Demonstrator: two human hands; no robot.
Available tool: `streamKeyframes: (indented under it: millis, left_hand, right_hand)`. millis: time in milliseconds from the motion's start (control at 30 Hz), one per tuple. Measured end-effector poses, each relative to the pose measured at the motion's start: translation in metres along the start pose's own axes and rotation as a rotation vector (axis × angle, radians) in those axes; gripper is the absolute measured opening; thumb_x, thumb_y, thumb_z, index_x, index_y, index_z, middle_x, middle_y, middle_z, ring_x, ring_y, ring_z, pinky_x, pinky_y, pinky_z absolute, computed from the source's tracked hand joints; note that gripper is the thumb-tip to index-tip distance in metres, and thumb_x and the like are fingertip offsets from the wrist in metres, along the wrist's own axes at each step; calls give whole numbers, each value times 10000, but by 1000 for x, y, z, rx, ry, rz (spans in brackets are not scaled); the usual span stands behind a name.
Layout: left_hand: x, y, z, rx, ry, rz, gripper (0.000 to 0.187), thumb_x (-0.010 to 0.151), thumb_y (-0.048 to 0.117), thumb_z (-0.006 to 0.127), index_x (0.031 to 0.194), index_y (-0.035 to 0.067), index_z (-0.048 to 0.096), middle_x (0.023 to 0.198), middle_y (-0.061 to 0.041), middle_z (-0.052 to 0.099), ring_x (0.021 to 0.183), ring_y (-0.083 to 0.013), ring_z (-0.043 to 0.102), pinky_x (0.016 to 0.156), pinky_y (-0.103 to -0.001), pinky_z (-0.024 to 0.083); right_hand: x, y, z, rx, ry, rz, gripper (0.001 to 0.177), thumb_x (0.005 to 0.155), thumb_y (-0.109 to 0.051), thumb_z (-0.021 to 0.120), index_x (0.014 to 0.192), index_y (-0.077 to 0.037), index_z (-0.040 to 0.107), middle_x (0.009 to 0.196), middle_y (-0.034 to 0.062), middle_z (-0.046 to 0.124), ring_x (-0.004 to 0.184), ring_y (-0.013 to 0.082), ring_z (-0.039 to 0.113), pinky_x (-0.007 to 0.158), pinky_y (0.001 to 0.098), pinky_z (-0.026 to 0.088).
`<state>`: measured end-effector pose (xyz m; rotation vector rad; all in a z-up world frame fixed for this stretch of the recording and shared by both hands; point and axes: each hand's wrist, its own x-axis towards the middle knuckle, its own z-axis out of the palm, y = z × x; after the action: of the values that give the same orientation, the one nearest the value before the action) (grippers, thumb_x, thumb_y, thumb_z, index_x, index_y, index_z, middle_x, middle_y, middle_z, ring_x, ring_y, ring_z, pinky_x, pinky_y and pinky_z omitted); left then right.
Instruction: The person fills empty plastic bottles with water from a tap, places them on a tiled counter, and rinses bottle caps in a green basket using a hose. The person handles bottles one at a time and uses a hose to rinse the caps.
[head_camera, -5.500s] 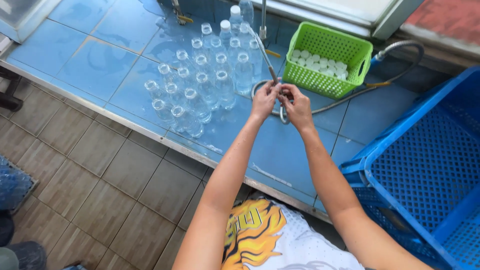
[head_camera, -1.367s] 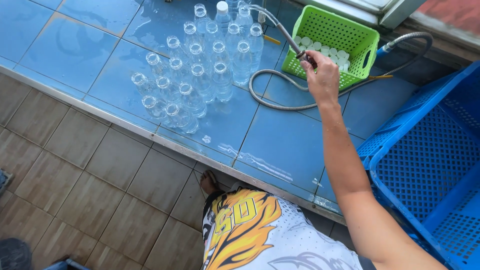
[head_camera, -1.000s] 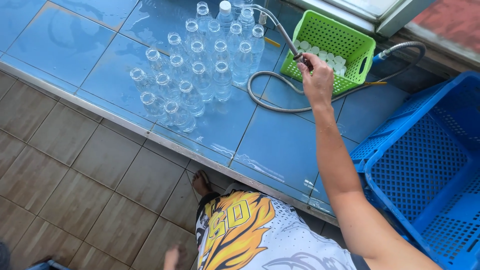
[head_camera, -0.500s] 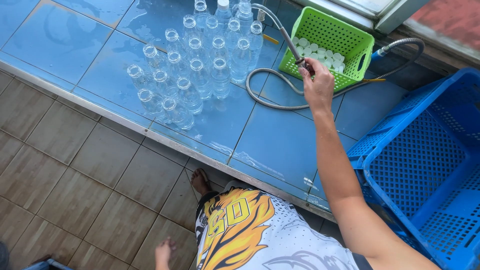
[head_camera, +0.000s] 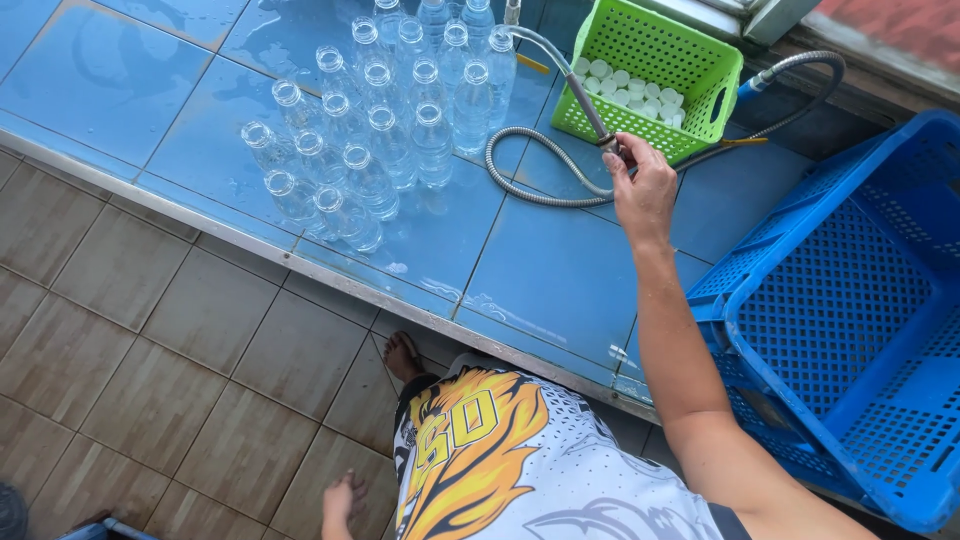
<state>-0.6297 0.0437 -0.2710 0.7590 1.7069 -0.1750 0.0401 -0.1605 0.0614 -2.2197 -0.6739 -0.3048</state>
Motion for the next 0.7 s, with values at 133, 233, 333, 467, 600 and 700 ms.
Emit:
streamKeyframes:
  millis: [133, 233, 333, 467, 600, 700]
  left_hand:
    - [3, 35, -3, -11, 36, 60, 505, 1155, 370, 584, 1510, 11, 599, 1435, -255, 727, 1247, -412, 723, 979, -627, 544]
    - [-5, 44, -3, -2, 47, 83, 495, 1157, 366, 581, 1503, 14, 611, 1417, -238, 737, 1232, -396, 729, 983, -601, 541]
    - [-1, 36, 1, -1, 37, 81, 431, 1143, 368, 601, 1429, 48, 644, 1380, -215, 761, 1201, -391, 747, 972, -614, 526]
    - [-1, 12, 7, 2, 20, 1, 450, 1143, 367, 588, 1457, 46, 624, 1403, -242, 748, 1199, -421, 753, 968, -651, 526]
    - [-14, -10, 9, 4, -6, -20, 499, 1120, 359, 605, 1467, 1, 622, 1432, -276, 733, 1246, -469, 734, 979, -687, 533]
    - [-19, -16, 10, 4, 18, -37, 465, 1121, 361, 600, 1436, 21, 638, 1367, -254, 752, 1165, -447, 760, 940, -622, 543]
  right_hand:
    - [-1, 0, 0, -13, -6, 9, 351, 1066, -95, 817, 1400, -9, 750, 1162, 150, 791, 1056, 275, 728, 949, 443, 629]
    - [-2, 0, 1, -5, -8, 14, 355, 1069, -102, 813, 1406, -10, 747, 1181, 156, 786, 1071, 285, 725, 964, 453, 625]
    - [-2, 2, 2, -2, -8, 20, 351, 1074, -109, 808, 1407, -17, 748, 1182, 156, 784, 1073, 287, 725, 965, 457, 620]
    - [-3, 3, 4, -6, -9, 13, 345, 1071, -101, 812, 1401, -20, 753, 1178, 155, 786, 1066, 284, 729, 957, 455, 622]
    - [-3, 5, 6, -4, -11, 2, 355, 1068, -97, 816, 1407, -19, 748, 1186, 161, 787, 1094, 299, 730, 966, 470, 624]
    - [-2, 5, 7, -6, -13, 2, 353, 1068, -92, 814, 1408, -23, 748, 1176, 147, 791, 1081, 289, 719, 949, 465, 617]
